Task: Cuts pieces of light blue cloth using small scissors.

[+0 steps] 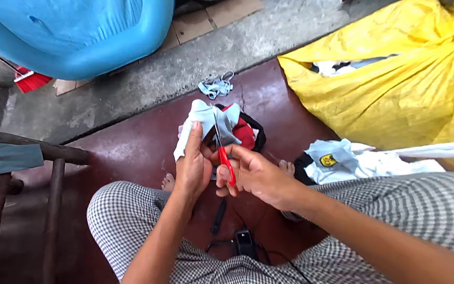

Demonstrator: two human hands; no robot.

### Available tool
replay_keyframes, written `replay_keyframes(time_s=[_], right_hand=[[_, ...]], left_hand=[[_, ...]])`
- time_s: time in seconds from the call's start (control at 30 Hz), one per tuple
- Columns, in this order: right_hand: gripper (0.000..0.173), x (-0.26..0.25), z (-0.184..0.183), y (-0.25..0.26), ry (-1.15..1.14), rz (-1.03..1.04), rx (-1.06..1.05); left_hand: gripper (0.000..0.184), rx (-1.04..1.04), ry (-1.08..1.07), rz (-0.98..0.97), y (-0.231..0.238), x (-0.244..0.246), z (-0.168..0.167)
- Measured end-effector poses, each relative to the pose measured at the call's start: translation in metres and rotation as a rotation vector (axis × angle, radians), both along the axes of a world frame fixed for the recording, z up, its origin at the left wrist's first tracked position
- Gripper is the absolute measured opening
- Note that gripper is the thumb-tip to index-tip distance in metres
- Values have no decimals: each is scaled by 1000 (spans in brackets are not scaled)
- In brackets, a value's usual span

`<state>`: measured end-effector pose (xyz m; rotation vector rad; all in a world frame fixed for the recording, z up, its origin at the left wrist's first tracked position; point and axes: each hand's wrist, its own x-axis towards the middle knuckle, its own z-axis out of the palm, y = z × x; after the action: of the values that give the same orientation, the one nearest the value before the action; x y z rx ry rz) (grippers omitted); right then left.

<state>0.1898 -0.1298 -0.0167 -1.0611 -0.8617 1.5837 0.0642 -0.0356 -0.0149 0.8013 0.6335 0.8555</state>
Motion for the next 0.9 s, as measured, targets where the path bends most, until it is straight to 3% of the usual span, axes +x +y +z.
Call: replay_keyframes(time_s=[0.23, 0.53, 0.9], right_hand=[[26, -4, -5, 3, -35, -54, 124], [37, -12, -20, -3, -116, -85, 164], [40, -9, -34, -2, 7, -43, 227]], left_hand=[[35, 19, 5, 37, -2, 9, -3], [49, 77, 231, -58, -16, -4, -2], [47, 87, 248, 9, -17, -3, -16]])
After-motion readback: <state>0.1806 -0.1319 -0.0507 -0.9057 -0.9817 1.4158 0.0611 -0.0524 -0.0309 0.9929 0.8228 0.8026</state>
